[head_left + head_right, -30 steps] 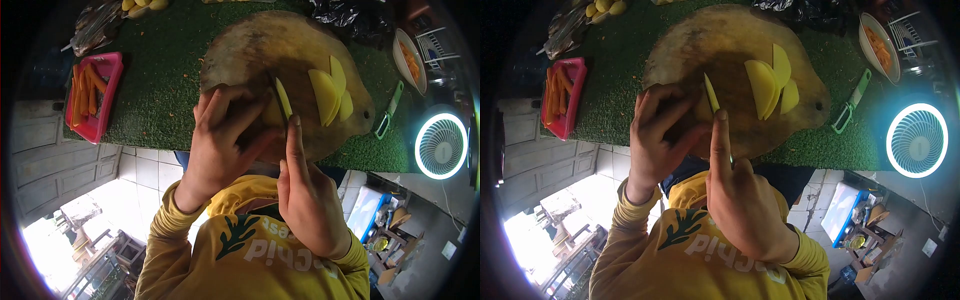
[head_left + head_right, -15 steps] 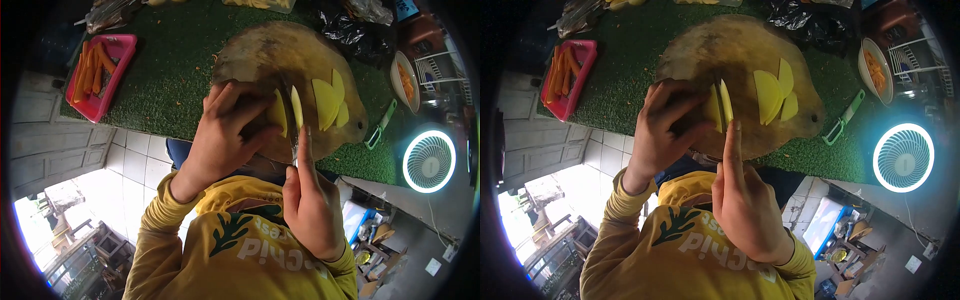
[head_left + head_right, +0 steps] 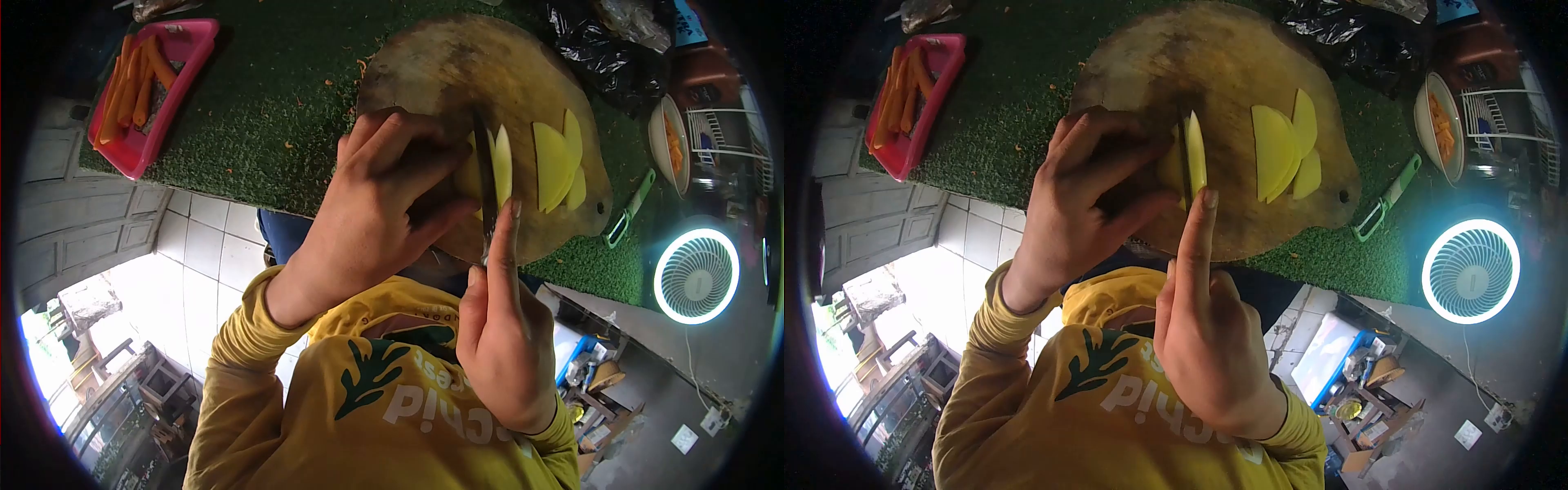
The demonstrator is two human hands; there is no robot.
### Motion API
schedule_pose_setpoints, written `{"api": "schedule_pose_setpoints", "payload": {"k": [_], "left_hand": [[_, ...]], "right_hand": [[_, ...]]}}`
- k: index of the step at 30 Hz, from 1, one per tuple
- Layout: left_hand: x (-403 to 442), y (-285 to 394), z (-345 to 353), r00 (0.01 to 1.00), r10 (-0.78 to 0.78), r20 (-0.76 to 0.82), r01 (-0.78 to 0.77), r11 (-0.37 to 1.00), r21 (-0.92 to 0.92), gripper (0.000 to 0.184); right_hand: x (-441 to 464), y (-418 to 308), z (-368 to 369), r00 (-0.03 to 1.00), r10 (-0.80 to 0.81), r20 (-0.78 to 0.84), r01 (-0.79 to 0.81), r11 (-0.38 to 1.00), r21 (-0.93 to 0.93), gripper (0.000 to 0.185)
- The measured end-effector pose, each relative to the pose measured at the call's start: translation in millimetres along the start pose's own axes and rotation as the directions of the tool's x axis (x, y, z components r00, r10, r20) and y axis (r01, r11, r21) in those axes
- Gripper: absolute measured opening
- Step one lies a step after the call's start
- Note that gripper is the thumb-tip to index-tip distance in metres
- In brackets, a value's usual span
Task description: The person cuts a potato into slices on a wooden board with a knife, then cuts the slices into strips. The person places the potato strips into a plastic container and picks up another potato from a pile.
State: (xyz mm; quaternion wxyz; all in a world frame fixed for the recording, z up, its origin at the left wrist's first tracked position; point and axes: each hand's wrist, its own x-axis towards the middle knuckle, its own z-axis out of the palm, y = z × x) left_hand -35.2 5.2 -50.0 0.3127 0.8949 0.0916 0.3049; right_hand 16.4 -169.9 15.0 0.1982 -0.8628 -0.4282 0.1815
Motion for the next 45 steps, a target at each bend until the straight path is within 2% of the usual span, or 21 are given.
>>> {"api": "schedule_pose_setpoints", "payload": {"k": [7, 10, 16, 19, 22, 24, 31, 34, 37, 45], "left_hand": [[-1, 0, 0, 1.0, -0.005, 0.008, 0.005, 1.0, -0.017, 0.047], [-1, 0, 2, 1.0, -0.015, -0.005, 0.015, 1.0, -0.003, 0.047], [-1, 2, 4, 0.999, -0.043, -0.031, 0.043, 0.999, -0.014, 0.044], [0, 2, 4, 0.999, -0.032, -0.031, 0.032, 0.999, -0.007, 0.042], [-2, 1, 5, 0.998, -0.03, -0.047, 0.029, 0.999, -0.015, 0.042], [-2, 1, 5, 0.999, -0.03, -0.044, 0.029, 0.999, -0.032, 0.042], [-2, -1, 5, 0.999, -0.022, -0.034, 0.02, 0.998, -0.052, 0.039], [-2, -2, 4, 0.999, -0.023, -0.045, 0.019, 0.996, -0.085, 0.038], [-2, -2, 4, 0.999, -0.019, -0.047, 0.015, 0.996, -0.088, 0.037], [-3, -3, 5, 0.998, -0.009, -0.065, 0.003, 0.995, -0.099, 0.035]], "right_hand": [[12, -3, 4, 0.997, 0.071, 0.029, -0.071, 0.997, -0.012, 0.076], [9, -1, 8, 1.0, 0.01, -0.013, -0.011, 0.996, -0.086, 0.076], [-1, -1, 6, 0.999, 0.032, 0.005, -0.031, 0.99, -0.139, 0.074], [-10, -9, -5, 0.984, 0.131, 0.117, -0.114, 0.984, -0.136, 0.071], [-15, 6, -1, 0.999, 0.027, 0.026, -0.028, 0.998, 0.064, 0.069], [-22, 8, -2, 1.0, -0.003, 0.017, 0.002, 0.999, 0.041, 0.069], [-24, 2, -20, 0.98, 0.163, 0.118, -0.164, 0.986, -0.002, 0.069], [-22, 0, -19, 0.995, 0.09, 0.035, -0.089, 0.996, -0.009, 0.068], [-21, -2, -18, 0.998, 0.054, 0.019, -0.054, 0.998, 0.012, 0.067], [-16, -7, -13, 0.997, 0.023, 0.078, -0.024, 1.0, 0.014, 0.068]]}}
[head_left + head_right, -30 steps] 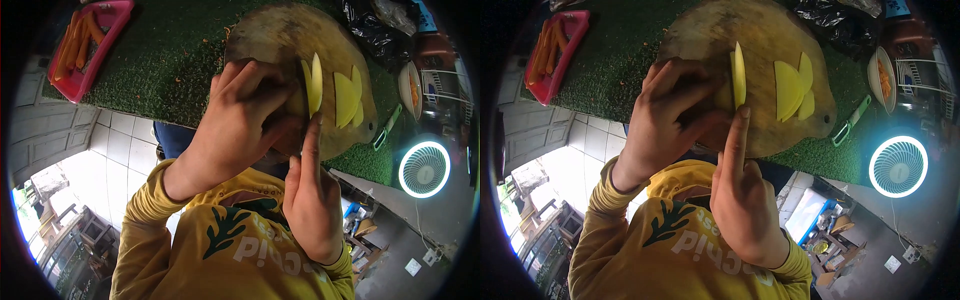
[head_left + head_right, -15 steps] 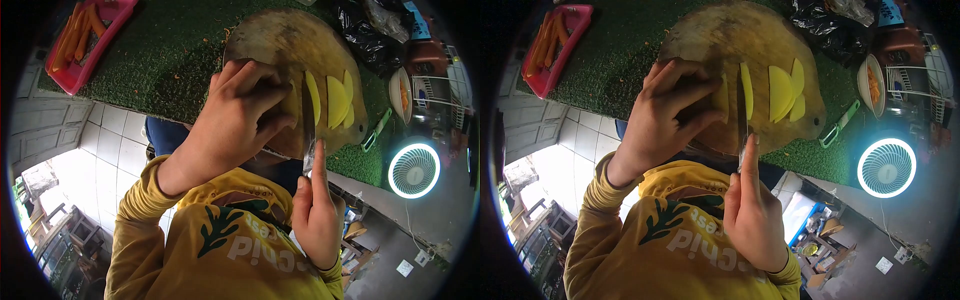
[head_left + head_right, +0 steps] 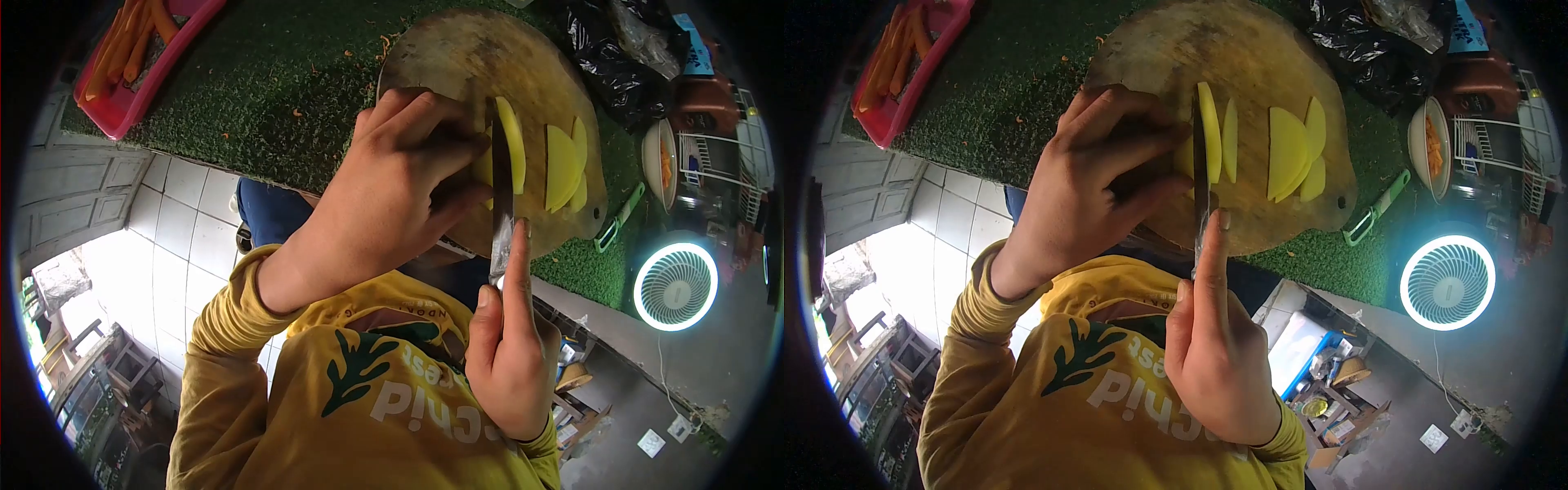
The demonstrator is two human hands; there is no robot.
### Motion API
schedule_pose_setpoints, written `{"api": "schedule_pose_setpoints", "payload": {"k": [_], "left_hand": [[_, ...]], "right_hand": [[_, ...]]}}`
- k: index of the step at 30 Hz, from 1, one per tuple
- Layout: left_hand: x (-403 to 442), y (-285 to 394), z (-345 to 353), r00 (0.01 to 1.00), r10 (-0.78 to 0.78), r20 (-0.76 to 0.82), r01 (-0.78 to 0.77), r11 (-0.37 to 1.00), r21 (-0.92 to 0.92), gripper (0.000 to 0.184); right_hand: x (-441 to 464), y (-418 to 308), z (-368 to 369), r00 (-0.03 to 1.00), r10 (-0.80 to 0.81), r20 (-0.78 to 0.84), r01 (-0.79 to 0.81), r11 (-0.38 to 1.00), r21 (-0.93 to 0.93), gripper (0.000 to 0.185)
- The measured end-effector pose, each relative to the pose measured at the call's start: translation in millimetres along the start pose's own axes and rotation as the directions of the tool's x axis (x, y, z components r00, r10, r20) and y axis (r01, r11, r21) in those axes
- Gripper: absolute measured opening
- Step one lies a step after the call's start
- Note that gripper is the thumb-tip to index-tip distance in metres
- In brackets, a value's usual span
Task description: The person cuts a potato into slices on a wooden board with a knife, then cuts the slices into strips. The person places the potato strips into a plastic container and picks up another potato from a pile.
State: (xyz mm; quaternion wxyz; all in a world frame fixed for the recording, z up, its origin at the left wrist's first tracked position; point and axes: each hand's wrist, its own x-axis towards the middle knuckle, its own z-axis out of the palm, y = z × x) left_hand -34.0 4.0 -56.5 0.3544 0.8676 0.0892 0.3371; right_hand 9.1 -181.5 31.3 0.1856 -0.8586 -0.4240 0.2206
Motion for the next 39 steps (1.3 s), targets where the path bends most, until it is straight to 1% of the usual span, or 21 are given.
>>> {"api": "schedule_pose_setpoints", "payload": {"k": [1, 3, 5, 10, 13, 16, 22, 25, 28, 31, 34, 37, 39], "left_hand": [[0, 0, 0, 1.0, 0.004, -0.005, -0.004, 1.0, -0.004, 0.036], [0, 0, 0, 1.0, -0.008, 0.002, 0.009, 1.0, -0.008, 0.035], [0, 0, 0, 1.0, -0.01, 0.005, 0.01, 1.0, -0.008, 0.035], [0, 2, -2, 0.999, -0.03, 0.03, 0.03, 1.0, -0.004, 0.035], [0, 3, -2, 0.999, -0.039, 0.036, 0.039, 0.999, -0.002, 0.034], [1, 0, -2, 1.0, 0.012, 0.025, -0.012, 1.0, -0.001, 0.031], [0, 0, 0, 1.0, 0.021, 0.0, -0.021, 1.0, 0.023, 0.028], [0, 0, 1, 1.0, 0.005, 0.005, -0.005, 0.999, 0.041, 0.027], [0, -1, 3, 0.999, 0.036, -0.033, -0.035, 0.999, 0.023, 0.028], [0, -5, 2, 0.998, 0.064, -0.025, -0.063, 0.998, 0.018, 0.029], [2, -8, 6, 0.998, 0.036, -0.055, -0.035, 0.999, 0.008, 0.03], [4, -5, 8, 0.997, 0.014, -0.075, -0.011, 0.999, 0.03, 0.029], [4, -4, 10, 0.997, 0.004, -0.072, 0.0, 0.998, 0.059, 0.031]], "right_hand": [[0, -2, 1, 1.0, 0.012, 0.006, -0.012, 1.0, -0.006, 0.069], [1, 0, 7, 0.997, -0.05, -0.054, 0.047, 0.997, -0.053, 0.069], [3, 0, 10, 0.995, -0.071, -0.077, 0.065, 0.994, -0.085, 0.069], [10, -3, 13, 0.999, -0.019, -0.041, 0.016, 0.997, -0.076, 0.072], [16, -4, 15, 0.999, -0.004, -0.049, -0.002, 0.993, -0.116, 0.072], [22, 0, 16, 0.996, -0.055, -0.07, 0.049, 0.995, -0.086, 0.07], [33, -3, 15, 0.996, 0.011, -0.085, -0.019, 0.996, -0.089, 0.063], [33, 4, 15, 0.99, -0.042, -0.135, 0.035, 0.998, -0.052, 0.062], [19, 10, 16, 0.99, -0.047, -0.134, 0.046, 0.999, -0.011, 0.063], [16, 14, 16, 0.984, -0.066, -0.163, 0.063, 0.998, -0.019, 0.065], [15, 9, 10, 0.989, -0.041, -0.145, 0.039, 0.999, -0.017, 0.066], [13, 11, 11, 0.983, -0.08, -0.165, 0.075, 0.997, -0.033, 0.068], [12, 11, 12, 0.984, -0.084, -0.159, 0.083, 0.996, -0.011, 0.069]]}}
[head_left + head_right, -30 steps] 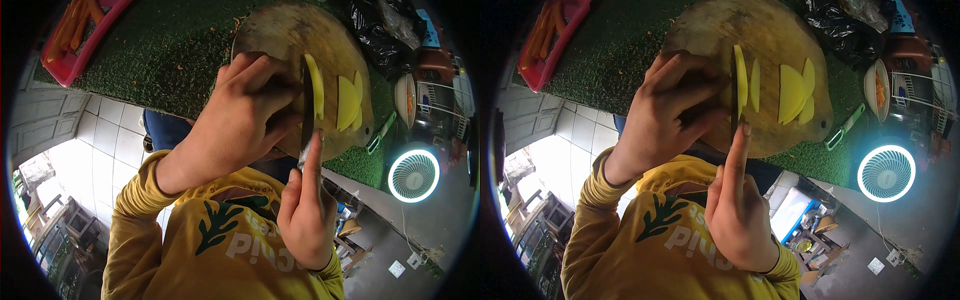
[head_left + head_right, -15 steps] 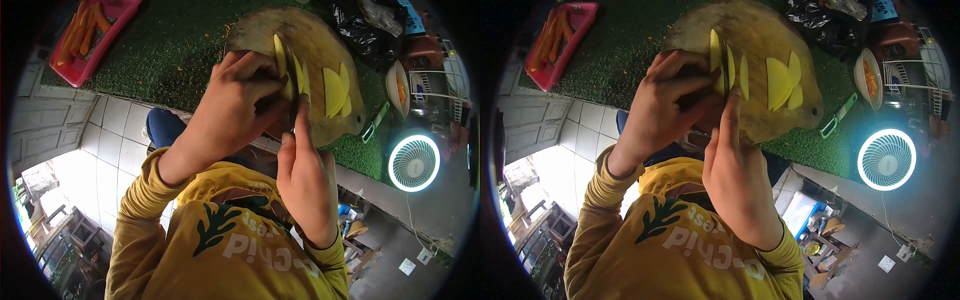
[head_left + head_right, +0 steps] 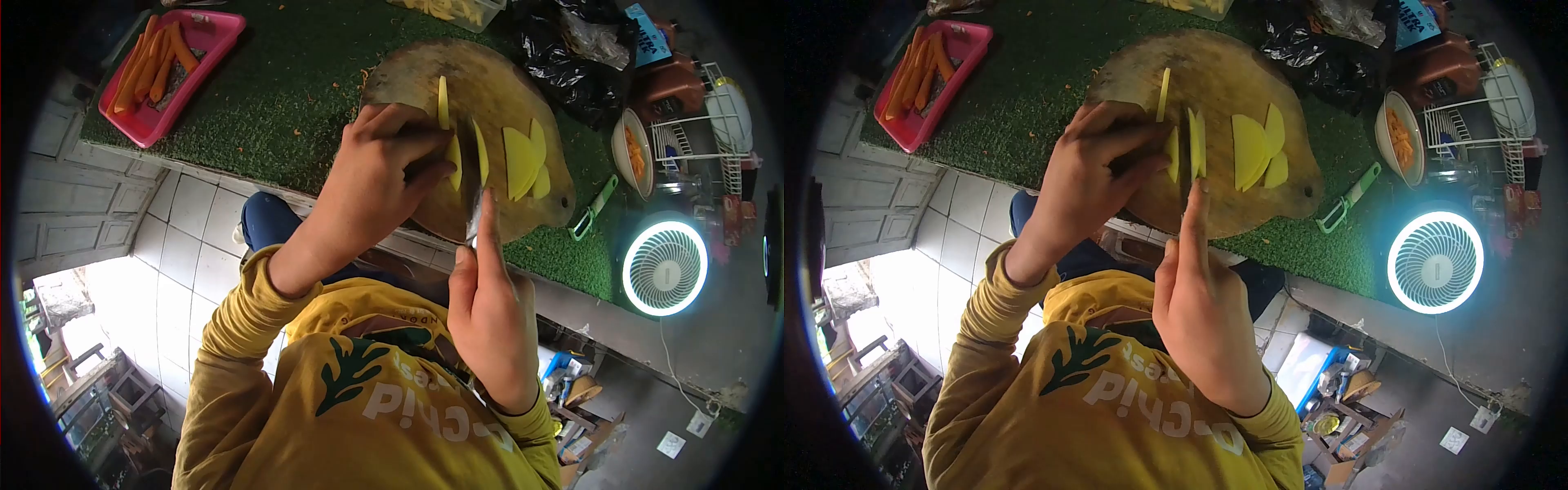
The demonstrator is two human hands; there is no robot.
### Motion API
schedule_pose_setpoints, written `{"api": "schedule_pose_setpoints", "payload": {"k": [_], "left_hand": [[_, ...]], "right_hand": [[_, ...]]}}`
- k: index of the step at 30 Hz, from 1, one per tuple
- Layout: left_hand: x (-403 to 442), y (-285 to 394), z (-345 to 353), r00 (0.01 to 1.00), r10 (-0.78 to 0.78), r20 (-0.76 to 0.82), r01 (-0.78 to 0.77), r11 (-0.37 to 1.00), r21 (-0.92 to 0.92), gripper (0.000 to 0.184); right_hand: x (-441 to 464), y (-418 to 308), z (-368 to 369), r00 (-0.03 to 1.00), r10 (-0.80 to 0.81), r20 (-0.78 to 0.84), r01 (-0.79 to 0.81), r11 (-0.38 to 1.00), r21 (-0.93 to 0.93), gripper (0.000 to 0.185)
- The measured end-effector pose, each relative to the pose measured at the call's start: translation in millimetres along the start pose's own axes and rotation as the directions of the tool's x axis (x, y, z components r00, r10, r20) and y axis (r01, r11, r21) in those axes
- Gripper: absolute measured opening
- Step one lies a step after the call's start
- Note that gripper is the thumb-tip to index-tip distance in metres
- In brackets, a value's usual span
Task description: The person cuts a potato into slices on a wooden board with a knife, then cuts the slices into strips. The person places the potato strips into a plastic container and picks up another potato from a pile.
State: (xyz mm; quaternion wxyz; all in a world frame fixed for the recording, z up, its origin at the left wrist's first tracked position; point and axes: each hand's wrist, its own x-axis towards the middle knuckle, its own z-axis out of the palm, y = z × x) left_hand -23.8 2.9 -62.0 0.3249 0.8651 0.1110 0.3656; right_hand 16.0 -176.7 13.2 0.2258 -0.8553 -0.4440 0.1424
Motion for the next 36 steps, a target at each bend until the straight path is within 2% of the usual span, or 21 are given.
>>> {"api": "schedule_pose_setpoints", "payload": {"k": [4, 7, 13, 19, 25, 28, 31, 36], "left_hand": [[2, 8, 1, 0.997, -0.034, -0.072, 0.036, 0.999, 0.02, 0.031], [0, 1, 1, 0.999, 0.029, -0.04, -0.029, 1.0, -0.003, 0.027], [0, 3, -1, 1.0, 0.013, -0.016, -0.013, 1.0, -0.009, 0.023], [0, 6, -5, 1.0, -0.013, 0.024, 0.013, 1.0, 0.021, 0.021], [1, 7, -5, 0.999, -0.013, 0.038, 0.012, 1.0, 0.021, 0.021], [1, 8, -5, 0.999, -0.019, 0.026, 0.019, 0.999, 0.028, 0.02], [0, 7, -3, 1.0, -0.016, 0.008, 0.016, 0.999, 0.046, 0.021], [1, 5, -3, 1.0, -0.026, 0.012, 0.026, 0.999, 0.03, 0.026]], "right_hand": [[-3, 0, 1, 0.999, -0.011, 0.04, 0.012, 0.999, -0.034, 0.072], [-2, 1, 2, 0.998, 0.013, 0.053, -0.013, 1.0, 0.002, 0.072], [-2, -4, 8, 0.998, 0.048, 0.042, -0.047, 0.998, -0.031, 0.075], [-2, -10, 12, 0.996, 0.06, 0.07, -0.049, 0.988, -0.146, 0.076], [18, -10, 7, 0.996, 0.061, 0.072, -0.054, 0.994, -0.092, 0.073], [24, -9, 8, 0.999, 0.049, 0.022, -0.046, 0.994, -0.104, 0.07], [22, -11, 0, 0.988, 0.108, 0.11, -0.096, 0.99, -0.108, 0.068], [-14, 6, -6, 0.993, 0.03, 0.112, -0.042, 0.994, 0.104, 0.067]]}}
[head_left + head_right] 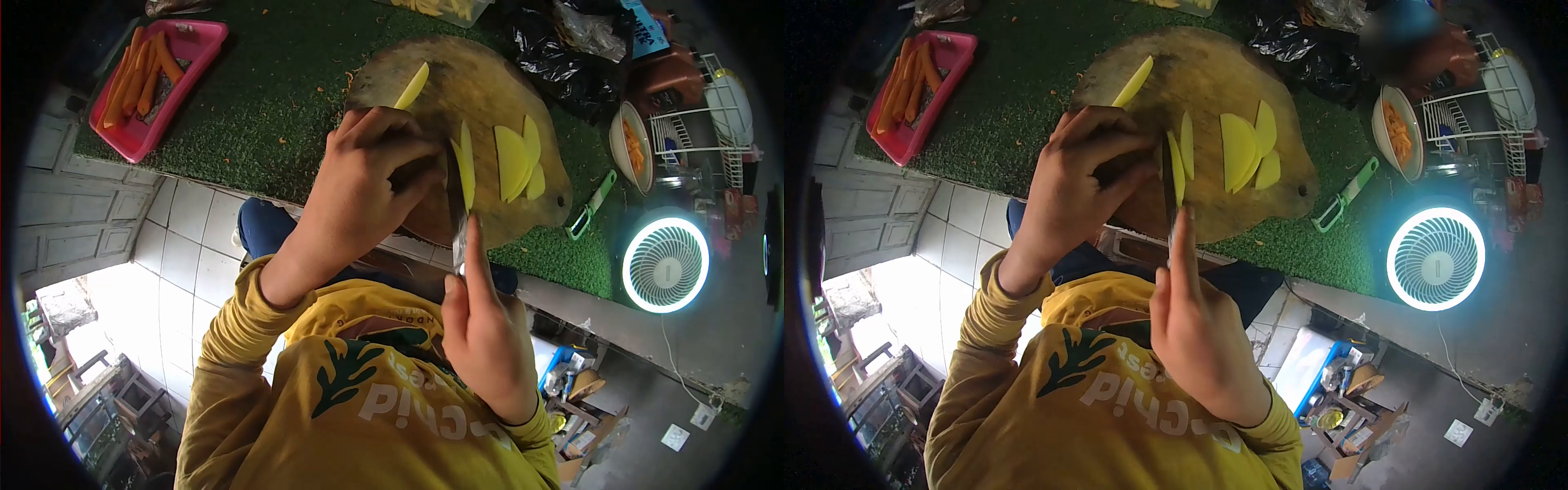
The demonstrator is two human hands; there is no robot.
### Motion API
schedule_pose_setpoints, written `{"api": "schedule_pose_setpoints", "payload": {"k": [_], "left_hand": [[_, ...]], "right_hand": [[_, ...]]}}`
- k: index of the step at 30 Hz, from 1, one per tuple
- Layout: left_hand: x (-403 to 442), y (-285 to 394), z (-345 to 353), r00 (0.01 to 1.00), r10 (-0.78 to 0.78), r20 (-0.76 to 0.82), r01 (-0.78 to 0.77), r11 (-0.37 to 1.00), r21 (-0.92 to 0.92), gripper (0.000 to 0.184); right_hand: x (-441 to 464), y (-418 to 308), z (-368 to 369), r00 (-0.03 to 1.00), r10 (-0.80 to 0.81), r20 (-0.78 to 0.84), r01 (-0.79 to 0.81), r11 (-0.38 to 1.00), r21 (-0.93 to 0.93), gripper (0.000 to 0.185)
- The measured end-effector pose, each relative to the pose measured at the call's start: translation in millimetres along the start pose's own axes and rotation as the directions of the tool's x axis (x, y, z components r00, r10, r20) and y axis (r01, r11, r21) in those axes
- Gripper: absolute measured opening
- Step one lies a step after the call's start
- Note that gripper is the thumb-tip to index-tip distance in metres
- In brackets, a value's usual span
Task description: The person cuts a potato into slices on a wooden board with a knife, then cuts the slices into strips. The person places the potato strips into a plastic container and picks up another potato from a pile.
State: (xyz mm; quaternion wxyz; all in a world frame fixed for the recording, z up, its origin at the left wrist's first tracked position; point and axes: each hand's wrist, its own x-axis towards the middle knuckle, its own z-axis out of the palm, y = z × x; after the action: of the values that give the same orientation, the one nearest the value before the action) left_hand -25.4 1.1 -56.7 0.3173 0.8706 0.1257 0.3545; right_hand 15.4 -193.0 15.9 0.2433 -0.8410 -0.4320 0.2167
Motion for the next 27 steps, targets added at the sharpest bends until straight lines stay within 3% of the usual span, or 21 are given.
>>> {"api": "schedule_pose_setpoints", "payload": {"k": [1, 5, 6, 10, 13, 16, 19, 22, 25, 27], "left_hand": [[-1, 1, 0, 1.0, -0.007, -0.002, 0.007, 1.0, -0.013, 0.027], [0, 2, -3, 1.0, -0.028, -0.006, 0.028, 0.999, -0.021, 0.027], [0, 3, -4, 0.999, -0.041, -0.009, 0.04, 0.998, -0.042, 0.027], [2, 6, -9, 0.999, -0.047, -0.008, 0.047, 0.997, -0.057, 0.024], [5, 12, -13, 0.999, -0.027, -0.023, 0.025, 0.998, -0.052, 0.025], [13, 10, -13, 0.995, 0.099, -0.034, -0.099, 0.995, -0.016, 0.027], [31, 13, -19, 0.964, 0.251, 0.085, -0.256, 0.965, 0.059, 0.033], [52, 5, -16, 0.8, 0.536, 0.27, -0.551, 0.834, -0.023, 0.038], [60, -4, -17, 0.689, 0.552, 0.47, -0.627, 0.779, 0.004, 0.041], [65, -3, -23, 0.671, 0.509, 0.539, -0.608, 0.794, 0.007, 0.043]], "right_hand": [[-4, 5, -2, 1.0, -0.026, -0.003, 0.026, 0.998, 0.057, 0.067], [3, 15, -15, 0.974, 0.189, 0.129, -0.227, 0.86, 0.456, 0.054], [8, 19, -13, 0.976, 0.197, 0.094, -0.216, 0.808, 0.548, 0.049], [23, 30, -18, 0.983, 0.169, 0.073, -0.178, 0.772, 0.61, 0.047], [28, 34, -24, 0.971, 0.194, 0.141, -0.238, 0.71, 0.663, 0.049], [26, 36, -33, 0.952, 0.213, 0.222, -0.306, 0.58, 0.755, 0.041], [20, 41, -40, 0.96, 0.15, 0.238, -0.276, 0.656, 0.703, 0.041], [19, 44, -41, 0.972, 0.14, 0.189, -0.223, 0.804, 0.552, 0.041], [19, 52, -37, 0.999, 0.021, 0.034, -0.032, 0.936, 0.351, 0.041], [15, 56, -38, 0.996, -0.079, -0.048, 0.088, 0.973, 0.214, 0.042]]}}
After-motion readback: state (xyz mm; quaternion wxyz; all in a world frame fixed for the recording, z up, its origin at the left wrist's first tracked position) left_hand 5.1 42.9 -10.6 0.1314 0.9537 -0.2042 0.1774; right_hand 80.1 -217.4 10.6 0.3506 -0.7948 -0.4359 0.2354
